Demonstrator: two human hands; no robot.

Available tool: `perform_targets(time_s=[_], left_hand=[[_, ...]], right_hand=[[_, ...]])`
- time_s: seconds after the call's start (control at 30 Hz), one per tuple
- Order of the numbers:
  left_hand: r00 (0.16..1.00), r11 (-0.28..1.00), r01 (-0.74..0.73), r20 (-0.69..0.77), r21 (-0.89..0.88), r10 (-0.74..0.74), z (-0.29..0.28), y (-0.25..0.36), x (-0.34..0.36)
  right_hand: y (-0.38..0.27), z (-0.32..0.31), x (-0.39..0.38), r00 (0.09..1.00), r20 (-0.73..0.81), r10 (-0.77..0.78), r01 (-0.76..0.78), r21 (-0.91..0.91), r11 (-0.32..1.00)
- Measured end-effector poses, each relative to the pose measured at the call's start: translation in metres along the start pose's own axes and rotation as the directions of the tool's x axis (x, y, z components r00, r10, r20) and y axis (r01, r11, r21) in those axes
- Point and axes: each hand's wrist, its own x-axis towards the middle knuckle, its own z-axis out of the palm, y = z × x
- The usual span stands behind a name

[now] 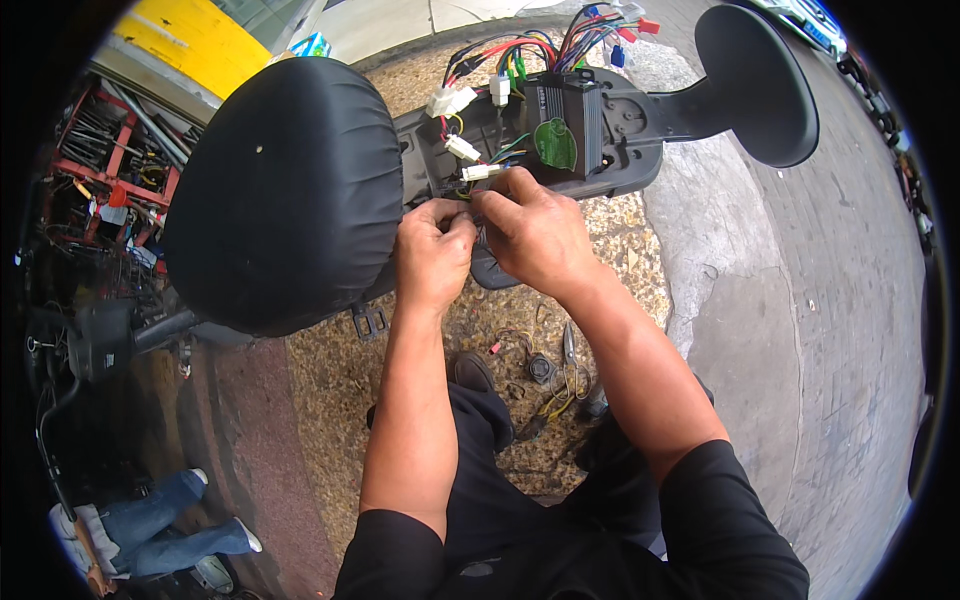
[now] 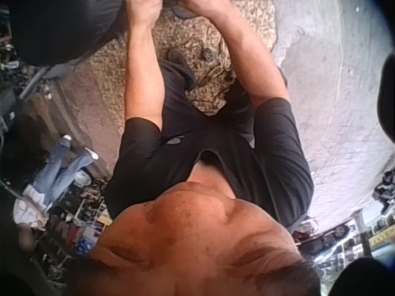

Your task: The person repairs the wiring under the seat of an electric scooter. They use pliers to strip and twist wires, then wrap the connections with electrical tape. The work is performed in a workshop setting with tools and parts visible nearby.

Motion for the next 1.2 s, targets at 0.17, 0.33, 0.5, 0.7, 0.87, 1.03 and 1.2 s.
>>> perform_targets(time_s=[0.17,0.33,0.5,0.7,0.87,1.03,1.2], left_hand=[[1.000,0.999,-0.024,0.013,-0.028,0.024,0.000,0.003,-0.001],[0.994,0.999,0.033,0.106,0.038,-0.037,-0.006,0.011,-0.002],[0.969,0.994,0.091,0.236,-0.056,-0.076,-0.015,0.004,0.002],[0.964,0.947,0.215,0.206,-0.241,-0.166,-0.012,-0.014,-0.001],[0.991,0.986,0.091,0.111,-0.137,-0.076,-0.010,-0.017,-0.006],[0.987,0.990,0.107,0.132,-0.096,-0.093,-0.012,-0.017,-0.005],[0.986,0.985,0.077,0.159,-0.157,-0.051,-0.012,-0.021,-0.003]], right_hand=[[-0.001,0.003,-0.001,0.999,0.030,0.024,-0.022,-0.060,0.998],[-0.003,0.004,0.003,0.998,0.068,0.018,-0.013,-0.073,0.997],[-0.010,0.005,0.006,0.985,0.133,0.113,-0.100,-0.096,0.990],[-0.021,0.011,0.013,0.926,0.120,0.357,-0.365,0.057,0.929],[-0.026,0.012,0.026,0.589,0.386,0.709,-0.805,0.205,0.557],[-0.029,0.001,0.024,0.488,0.583,0.650,-0.855,0.471,0.219],[-0.023,-0.011,0.003,0.960,0.149,0.238,-0.269,0.242,0.932]])
